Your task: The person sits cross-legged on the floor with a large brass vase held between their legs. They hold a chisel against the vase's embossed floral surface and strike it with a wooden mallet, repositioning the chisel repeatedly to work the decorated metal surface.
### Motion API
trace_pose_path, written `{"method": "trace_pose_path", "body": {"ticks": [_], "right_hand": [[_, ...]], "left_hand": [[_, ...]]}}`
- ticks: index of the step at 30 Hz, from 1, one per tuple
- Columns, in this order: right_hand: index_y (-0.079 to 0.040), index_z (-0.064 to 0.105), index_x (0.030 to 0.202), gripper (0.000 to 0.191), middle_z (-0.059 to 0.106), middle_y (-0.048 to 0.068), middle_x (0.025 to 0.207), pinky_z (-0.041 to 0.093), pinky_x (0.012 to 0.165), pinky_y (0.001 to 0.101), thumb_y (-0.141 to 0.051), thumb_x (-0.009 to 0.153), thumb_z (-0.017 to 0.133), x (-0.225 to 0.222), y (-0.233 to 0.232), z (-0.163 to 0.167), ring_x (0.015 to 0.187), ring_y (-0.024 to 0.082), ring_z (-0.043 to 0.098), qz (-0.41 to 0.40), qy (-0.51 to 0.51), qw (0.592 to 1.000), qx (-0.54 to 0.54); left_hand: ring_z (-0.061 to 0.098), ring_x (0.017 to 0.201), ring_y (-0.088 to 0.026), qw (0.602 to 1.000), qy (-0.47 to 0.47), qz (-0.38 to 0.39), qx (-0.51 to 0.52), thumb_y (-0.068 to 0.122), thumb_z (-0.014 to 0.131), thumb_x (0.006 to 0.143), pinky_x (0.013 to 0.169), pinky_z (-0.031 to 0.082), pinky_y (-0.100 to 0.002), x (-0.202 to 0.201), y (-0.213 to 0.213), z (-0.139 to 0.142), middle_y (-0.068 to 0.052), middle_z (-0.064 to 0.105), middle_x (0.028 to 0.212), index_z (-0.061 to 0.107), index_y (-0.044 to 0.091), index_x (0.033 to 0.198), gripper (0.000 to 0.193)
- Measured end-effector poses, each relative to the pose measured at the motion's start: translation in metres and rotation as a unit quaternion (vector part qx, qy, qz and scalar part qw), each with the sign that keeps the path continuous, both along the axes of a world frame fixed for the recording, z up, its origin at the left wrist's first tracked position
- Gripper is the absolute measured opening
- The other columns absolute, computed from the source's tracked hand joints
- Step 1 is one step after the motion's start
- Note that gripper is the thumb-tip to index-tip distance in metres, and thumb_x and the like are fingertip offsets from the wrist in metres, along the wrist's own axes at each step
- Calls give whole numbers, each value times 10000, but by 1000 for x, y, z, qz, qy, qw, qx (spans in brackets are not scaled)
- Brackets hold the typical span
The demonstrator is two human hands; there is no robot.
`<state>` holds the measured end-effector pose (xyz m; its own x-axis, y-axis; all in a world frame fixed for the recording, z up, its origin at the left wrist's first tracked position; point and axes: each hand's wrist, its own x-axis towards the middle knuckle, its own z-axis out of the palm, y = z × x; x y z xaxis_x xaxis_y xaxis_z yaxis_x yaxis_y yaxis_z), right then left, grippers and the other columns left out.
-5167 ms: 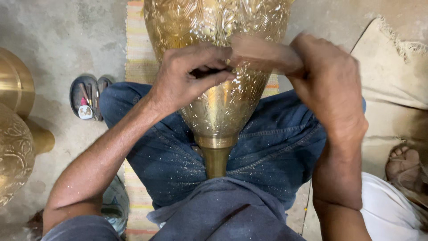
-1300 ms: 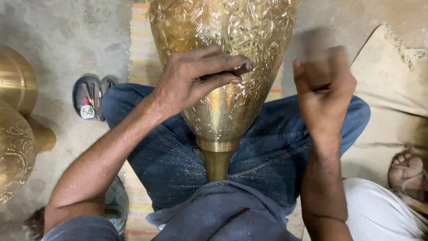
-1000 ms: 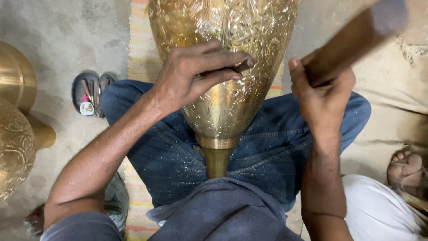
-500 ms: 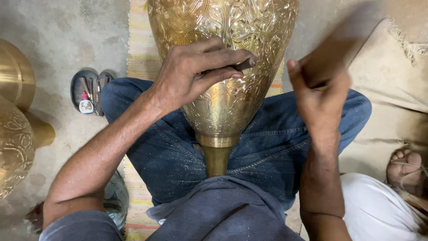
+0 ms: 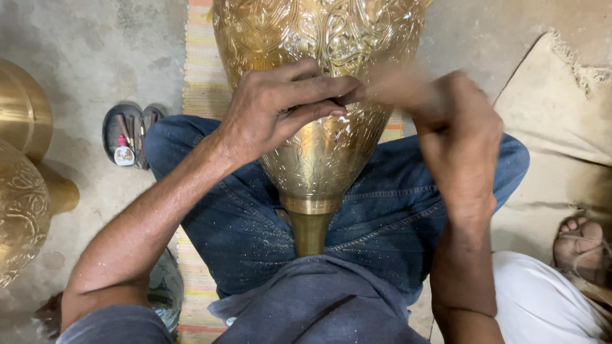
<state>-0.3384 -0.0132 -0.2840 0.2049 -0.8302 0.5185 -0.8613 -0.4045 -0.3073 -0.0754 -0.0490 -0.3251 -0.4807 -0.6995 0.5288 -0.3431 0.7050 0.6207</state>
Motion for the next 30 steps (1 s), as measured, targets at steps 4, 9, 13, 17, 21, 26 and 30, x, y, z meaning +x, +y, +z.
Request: {"method": "trace_pose_path", "body": {"ticks": [4,9,13,17,21,26,30], "right_hand": [[3,504,1084,284,684,101,957,519,772,368,-33,981,767,-2,1,2,871,281,678,23,-232,970,74],[23,557,1079,256,643,180,965,516,774,391,31,956,781,-12,6,2,892,323,658,38,-66,996,55],[10,547,1022,235,591,196,820,489,707,436,-63,963,763,-17,7,-4,742,383,553,-33,-181,969,168],[-3,579,1023,240,669,172,938,516,820,468,-6,925,798,-26,-3,-14,912,360,662,3,48,999,19],[-11,595,1036,225,662,134,933,519,806,461,-42,949,800,-28,-21,-22,868,313,661,-5,86,995,54],[-51,672,1047,211,682,102,885,521,738,450,-94,937,846,-27,-38,-8,783,269,669,8,184,983,0],[-32,648,1099,171,696,116,997,555,826,399,-7,964,749,-33,-40,15,901,259,665,29,90,994,-56]], "left_hand": [[726,889,-140,1000,14,-13,-11,164,778,987,761,631,-294,0,0,1,-30,727,1042,691,154,1356,379],[730,894,-144,1000,14,-1,-9,162,783,981,766,634,-294,0,3,4,-34,721,1032,692,154,1332,363],[722,825,-163,1000,9,11,19,134,803,950,714,609,-319,2,8,5,-58,720,975,721,116,1315,374],[784,986,-187,984,158,20,79,99,801,1004,857,686,-302,-1,10,-3,-86,757,1138,706,92,1307,318],[799,1025,-201,981,169,83,39,108,810,1002,884,692,-309,-6,18,-18,-101,753,1130,671,77,1303,333],[814,961,-178,979,149,108,84,115,822,978,818,708,-289,1,18,-23,-94,784,1100,680,71,1297,352],[794,1046,-204,987,146,63,27,94,802,995,891,706,-305,0,18,-15,-124,755,1187,669,61,1317,351]]}}
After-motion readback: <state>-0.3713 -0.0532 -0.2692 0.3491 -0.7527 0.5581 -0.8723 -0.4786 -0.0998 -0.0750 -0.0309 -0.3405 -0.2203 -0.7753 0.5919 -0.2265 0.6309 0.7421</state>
